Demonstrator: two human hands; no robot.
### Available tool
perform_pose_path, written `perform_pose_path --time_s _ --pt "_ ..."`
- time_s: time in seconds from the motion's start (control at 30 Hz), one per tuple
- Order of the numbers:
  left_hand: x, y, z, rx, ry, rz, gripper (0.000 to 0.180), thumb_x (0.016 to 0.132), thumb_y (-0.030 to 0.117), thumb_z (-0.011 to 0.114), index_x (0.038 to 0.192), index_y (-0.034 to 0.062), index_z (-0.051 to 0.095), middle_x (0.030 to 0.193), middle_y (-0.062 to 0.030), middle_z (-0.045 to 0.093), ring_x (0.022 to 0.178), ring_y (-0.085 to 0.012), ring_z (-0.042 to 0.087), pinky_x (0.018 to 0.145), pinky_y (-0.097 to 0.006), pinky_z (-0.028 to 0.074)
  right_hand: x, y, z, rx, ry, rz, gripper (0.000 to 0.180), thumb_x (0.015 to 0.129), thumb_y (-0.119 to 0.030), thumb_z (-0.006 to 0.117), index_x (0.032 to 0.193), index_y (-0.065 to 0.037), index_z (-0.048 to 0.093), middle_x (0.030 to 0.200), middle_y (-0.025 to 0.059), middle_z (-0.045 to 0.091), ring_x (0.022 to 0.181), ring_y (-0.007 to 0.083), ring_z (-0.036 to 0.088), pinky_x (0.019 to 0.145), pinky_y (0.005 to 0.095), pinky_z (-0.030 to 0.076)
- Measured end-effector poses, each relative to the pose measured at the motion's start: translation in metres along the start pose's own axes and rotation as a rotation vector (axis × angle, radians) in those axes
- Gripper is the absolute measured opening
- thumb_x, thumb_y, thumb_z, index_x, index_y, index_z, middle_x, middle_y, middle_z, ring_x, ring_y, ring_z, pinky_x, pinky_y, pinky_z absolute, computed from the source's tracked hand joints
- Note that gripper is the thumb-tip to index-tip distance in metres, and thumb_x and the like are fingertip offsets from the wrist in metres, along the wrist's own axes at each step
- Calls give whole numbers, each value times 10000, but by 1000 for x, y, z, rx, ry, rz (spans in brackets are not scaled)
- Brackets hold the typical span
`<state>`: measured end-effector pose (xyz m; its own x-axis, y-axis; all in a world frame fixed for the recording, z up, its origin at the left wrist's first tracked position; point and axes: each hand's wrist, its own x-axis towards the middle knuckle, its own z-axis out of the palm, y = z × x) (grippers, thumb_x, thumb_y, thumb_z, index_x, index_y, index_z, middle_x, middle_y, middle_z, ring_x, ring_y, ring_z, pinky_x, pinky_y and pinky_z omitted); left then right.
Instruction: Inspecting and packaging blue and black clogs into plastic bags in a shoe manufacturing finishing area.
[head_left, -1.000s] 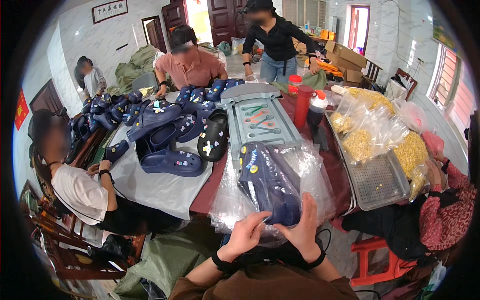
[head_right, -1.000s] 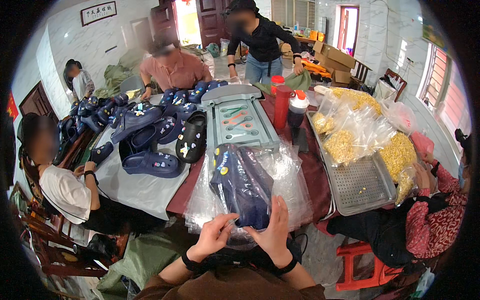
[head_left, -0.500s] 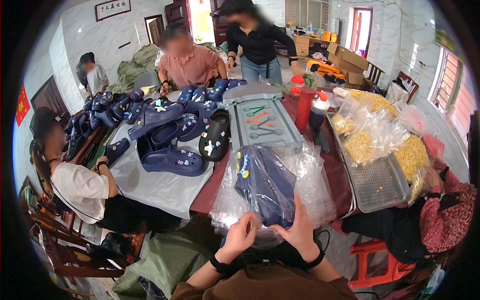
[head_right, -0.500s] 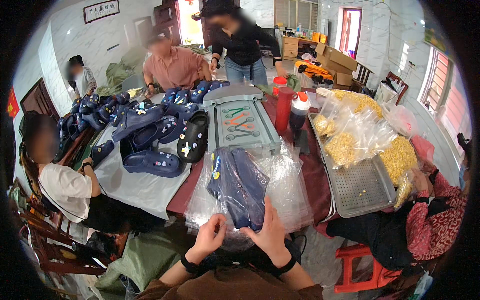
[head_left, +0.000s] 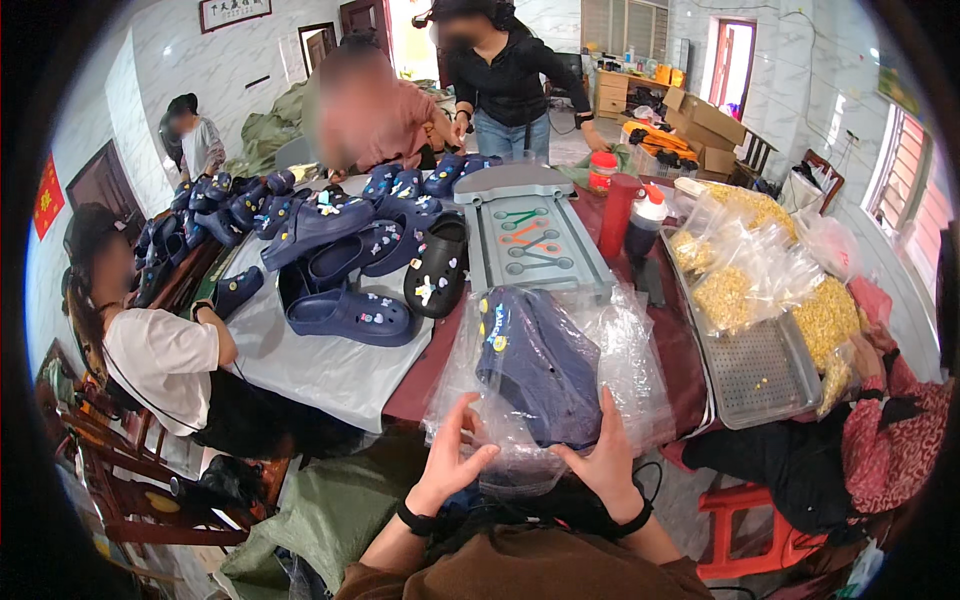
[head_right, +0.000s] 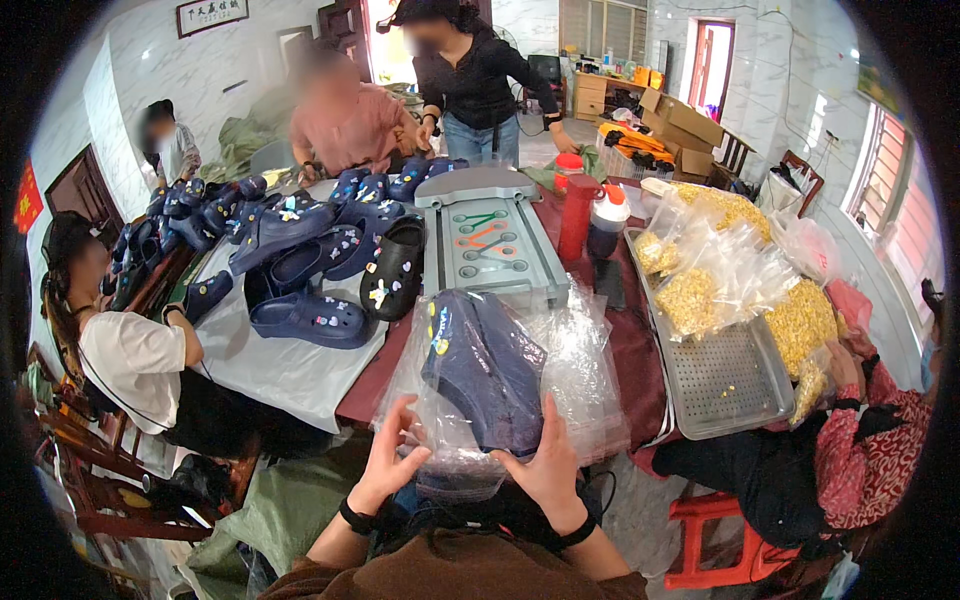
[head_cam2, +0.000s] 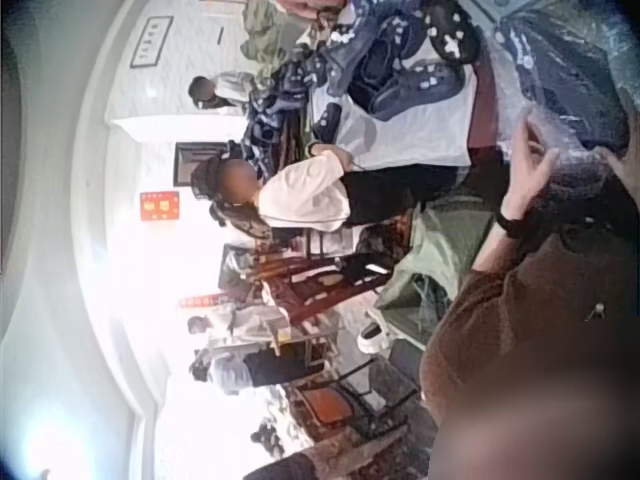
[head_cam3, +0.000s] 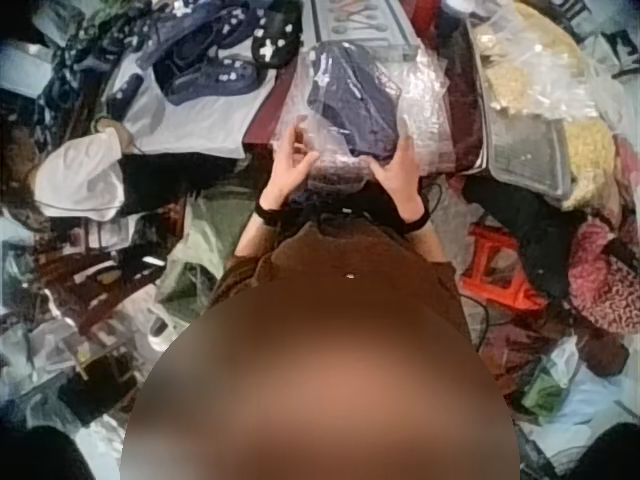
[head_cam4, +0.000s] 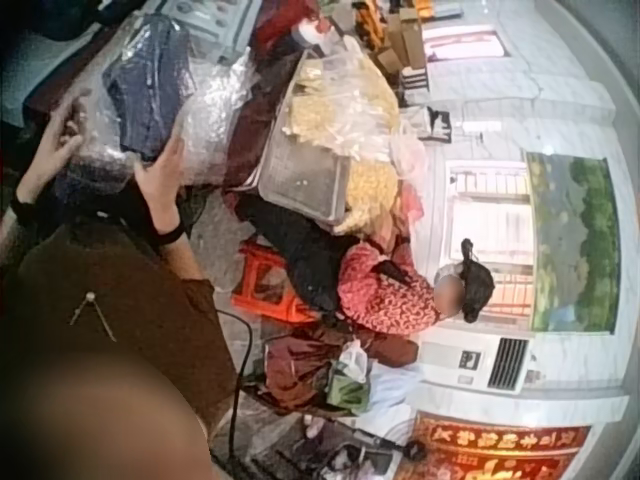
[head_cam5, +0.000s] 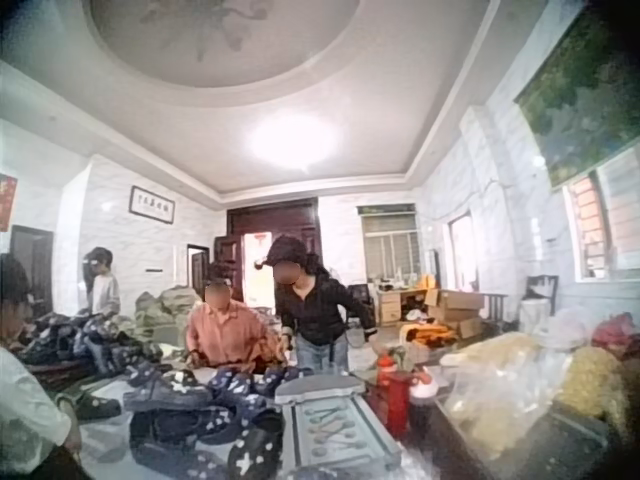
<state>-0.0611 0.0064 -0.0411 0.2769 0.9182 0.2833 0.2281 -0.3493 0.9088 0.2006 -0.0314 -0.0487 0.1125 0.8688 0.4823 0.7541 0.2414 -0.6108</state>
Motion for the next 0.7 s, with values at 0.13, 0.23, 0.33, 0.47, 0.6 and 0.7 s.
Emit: perform_pose_path --time_s 0.13,0.23,0.33,0.47,0.6,0.7 --pt "3 0 11 -204 -82 -99 1101 799 251 836 1609 70 113 1477 -221 380 1304 -330 494 1050 -421 463 1 -1 1 -13 -13 8 1169 681 -370 914 1557 13 241 1297 281 550 1137 469 580 930 490 497" --pt "2 1 30 -146 -185 -63 1236 765 376 881 1598 -19 57 1597 -274 242 1461 -403 331 1177 -445 335 1 -4 1 11 -92 -17 1144 723 -356 896 1557 38 220 1347 305 523 1188 467 571 977 489 482" --pt "2 2 42 146 -182 47 1466 648 527 924 1561 -104 -34 1612 -371 118 1519 -441 200 1225 -453 234 -1 -9 2 380 -314 -69 1067 822 -289 825 1562 92 157 1469 342 425 1352 421 488 1102 453 404" --pt "0 6 43 253 -88 44 1592 558 576 948 1551 -100 -97 1538 -434 214 1458 -498 302 1193 -482 290 3 -8 11 590 -432 -118 960 895 -188 731 1577 94 117 1570 310 311 1458 361 366 1173 422 310" --pt "-1 13 41 411 0 57 1581 539 545 960 1557 -90 -69 1483 -431 297 1367 -538 407 1104 -506 411 6 -8 10 876 -587 10 972 907 -194 710 1582 95 73 1574 307 308 1454 363 371 1178 420 300" --pt "-2 18 43 449 -9 -112 1593 537 599 937 1551 -115 -62 1511 -444 252 1390 -554 368 1132 -505 379 0 -18 -1 945 -651 95 1009 917 -221 696 1582 94 4 1576 316 298 1455 384 362 1184 420 285"
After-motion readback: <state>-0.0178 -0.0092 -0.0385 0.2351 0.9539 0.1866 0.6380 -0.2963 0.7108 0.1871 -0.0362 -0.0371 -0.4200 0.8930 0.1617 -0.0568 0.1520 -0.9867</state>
